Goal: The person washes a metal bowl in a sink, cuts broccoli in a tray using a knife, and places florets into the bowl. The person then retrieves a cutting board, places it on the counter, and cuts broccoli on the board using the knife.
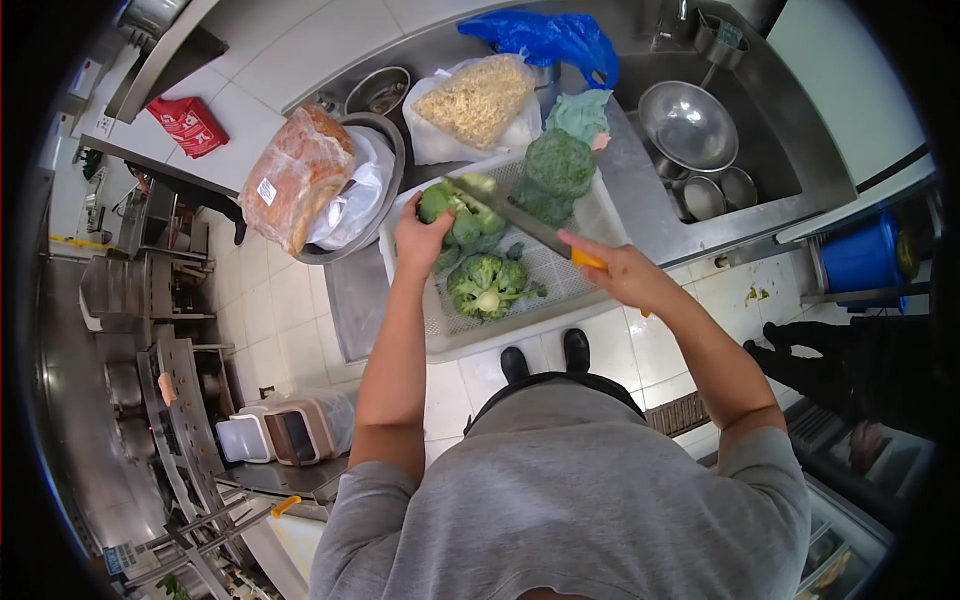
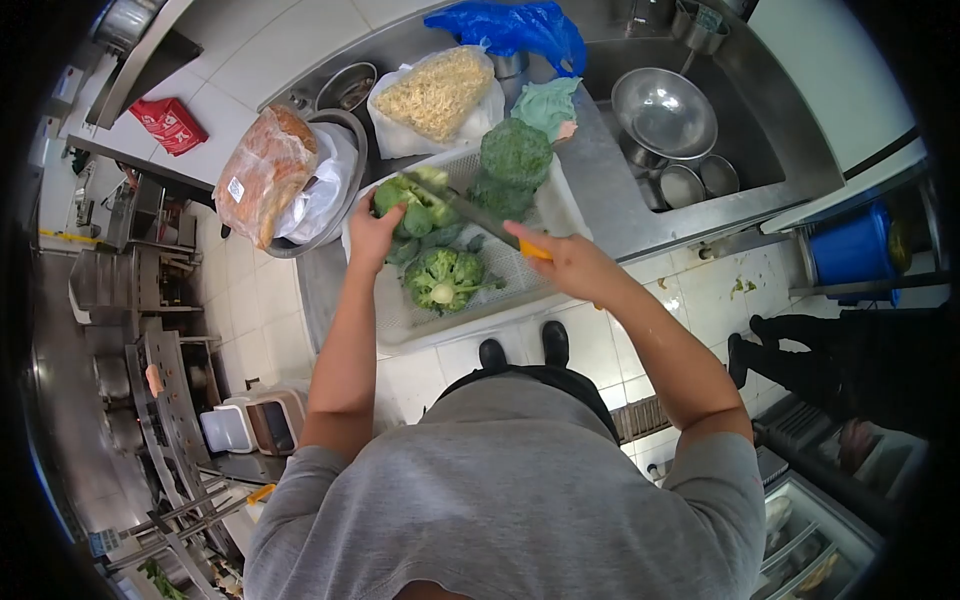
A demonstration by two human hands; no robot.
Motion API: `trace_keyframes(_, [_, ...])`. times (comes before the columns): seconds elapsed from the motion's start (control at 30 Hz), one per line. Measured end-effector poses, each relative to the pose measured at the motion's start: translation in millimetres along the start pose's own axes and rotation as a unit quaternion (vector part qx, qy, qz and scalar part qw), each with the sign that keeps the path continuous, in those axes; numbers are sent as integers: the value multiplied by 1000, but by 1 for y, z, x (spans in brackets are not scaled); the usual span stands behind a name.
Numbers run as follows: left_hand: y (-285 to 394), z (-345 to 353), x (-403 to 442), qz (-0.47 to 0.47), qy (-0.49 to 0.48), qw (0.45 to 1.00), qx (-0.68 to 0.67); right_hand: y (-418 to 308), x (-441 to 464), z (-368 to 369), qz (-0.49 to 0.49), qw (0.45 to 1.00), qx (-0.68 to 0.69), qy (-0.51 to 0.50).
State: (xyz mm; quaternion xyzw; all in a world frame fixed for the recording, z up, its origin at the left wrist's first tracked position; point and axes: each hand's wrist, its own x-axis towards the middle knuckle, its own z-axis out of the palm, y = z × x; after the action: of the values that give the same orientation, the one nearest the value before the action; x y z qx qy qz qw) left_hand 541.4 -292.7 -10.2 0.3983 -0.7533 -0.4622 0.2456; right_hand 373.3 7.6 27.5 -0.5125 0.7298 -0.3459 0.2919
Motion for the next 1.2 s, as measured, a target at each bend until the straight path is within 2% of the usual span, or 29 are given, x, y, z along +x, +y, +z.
trace_keyframes(0.03, [-8,-6,1,2,-31,999,-38,2,5,-7,55,998,13,5])
trace_keyframes(0.1, [-25,-21,-7,-75,-47,974,-206,-1,13,-21,161,986,39,14])
trace_keyframes(0.17, [-31,-36,-15,-132,-73,918,-368,-23,17,-35,213,975,59,-26])
trace_keyframes(0.27, [-23,-44,-27,-128,-67,872,-468,-30,18,-34,237,966,94,-42])
trace_keyframes(0.37, [4,-35,-29,-24,-56,892,-448,-42,9,-39,225,968,112,-10])
trace_keyframes(0.4, [3,-33,-21,42,-30,959,-279,-48,3,-42,220,969,116,2])
trace_keyframes(0.43, [4,-30,-10,107,-5,990,-97,-53,-3,-45,226,967,120,4])
trace_keyframes(0.47, [5,-29,-2,168,20,982,88,-55,-10,-50,232,965,123,9])
trace_keyframes(0.5, [25,-15,-5,189,125,893,388,-55,-17,-54,237,963,126,15])
trace_keyframes(0.6, [65,23,-3,271,4,908,321,-51,-36,-59,211,970,112,49])
trace_keyframes(0.67, [81,65,-15,242,-32,883,401,-51,-46,-61,213,971,97,55])
trace_keyframes(0.77, [55,97,1,167,-120,874,441,-53,-61,-65,217,972,73,58])
trace_keyframes(0.87, [34,80,7,193,-104,942,252,-54,-77,-71,231,969,63,55])
trace_keyframes(0.93, [40,56,3,81,-127,983,107,-50,-86,-69,238,969,64,34])
trace_keyframes(0.97, [42,46,1,21,-133,990,35,-48,-88,-65,220,973,58,25])
trace_keyframes(1.07, [22,38,3,26,-84,981,-174,-44,-82,-50,173,984,39,-7])
trace_keyframes(1.1, [21,36,4,34,-89,982,-165,-43,-79,-46,167,985,37,-24])
trace_keyframes(1.2, [18,34,9,-14,-111,979,-169,-22,-68,-30,62,998,18,5])
